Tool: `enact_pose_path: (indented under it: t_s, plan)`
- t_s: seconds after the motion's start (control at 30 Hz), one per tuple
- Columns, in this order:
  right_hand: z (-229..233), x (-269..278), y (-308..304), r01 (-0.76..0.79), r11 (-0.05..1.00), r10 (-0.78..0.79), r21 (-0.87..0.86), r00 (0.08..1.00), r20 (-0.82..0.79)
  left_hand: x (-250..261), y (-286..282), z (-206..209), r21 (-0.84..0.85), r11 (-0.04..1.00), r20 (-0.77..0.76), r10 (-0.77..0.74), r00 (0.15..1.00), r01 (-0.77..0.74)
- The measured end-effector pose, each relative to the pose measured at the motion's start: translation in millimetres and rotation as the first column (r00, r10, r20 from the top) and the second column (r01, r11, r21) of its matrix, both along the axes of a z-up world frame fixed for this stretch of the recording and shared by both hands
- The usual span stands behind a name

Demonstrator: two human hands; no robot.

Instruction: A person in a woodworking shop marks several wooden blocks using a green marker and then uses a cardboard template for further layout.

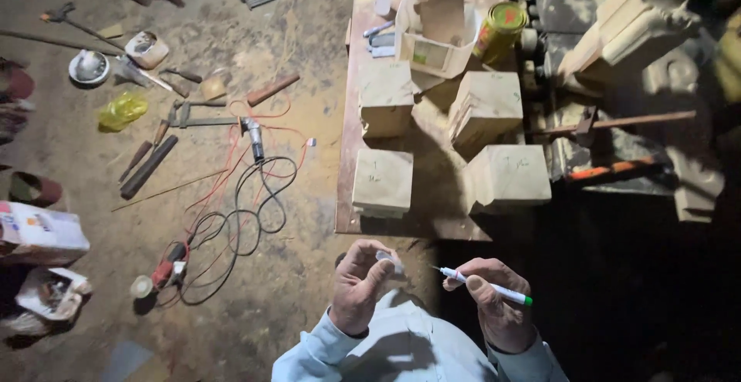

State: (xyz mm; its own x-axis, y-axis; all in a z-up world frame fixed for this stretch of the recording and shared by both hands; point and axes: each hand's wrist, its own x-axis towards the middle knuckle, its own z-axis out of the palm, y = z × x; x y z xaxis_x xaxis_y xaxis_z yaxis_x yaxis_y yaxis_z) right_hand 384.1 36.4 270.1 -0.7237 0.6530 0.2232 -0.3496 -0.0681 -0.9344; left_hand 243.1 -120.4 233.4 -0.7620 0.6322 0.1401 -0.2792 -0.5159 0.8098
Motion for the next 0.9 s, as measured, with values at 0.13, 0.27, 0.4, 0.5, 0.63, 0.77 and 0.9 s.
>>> enact_pose_path:
  t_s: [0.13,0.27,0.4,0.5,0.63,0.77,0.9]
  plan:
    - [2,6,-8,0.016,0.999,-0.015,-0.031,0.999,0.044,9,-1,-1,-0.053,0.998,0.244,-0.019,0.970,0.033]
    - [7,4,-14,0.011,0.998,-0.019,0.066,0.992,0.125,6,4,18,-0.015,0.996,0.251,-0.086,0.964,0.092]
    - [-4,-7,-26,0.000,0.996,-0.011,0.089,0.993,0.120,-12,-10,19,-0.059,0.985,0.092,-0.156,0.983,0.162]
    - [-22,-21,-43,0.100,0.995,-0.102,0.029,0.990,0.097,-40,-35,10,-0.114,0.962,0.081,-0.241,0.967,0.249]
    - [-21,-53,-68,0.099,0.995,-0.098,0.003,0.990,0.103,-87,-67,-2,-0.174,0.940,0.064,-0.286,0.956,0.293]
    - [-14,-95,-94,0.058,0.997,-0.064,0.048,0.989,0.131,-132,-83,-8,-0.265,0.923,0.034,-0.281,0.959,0.279]
    - [-14,-126,-122,0.123,0.992,-0.127,0.035,0.982,0.137,-159,-94,-16,-0.288,0.907,0.154,-0.274,0.949,0.308]
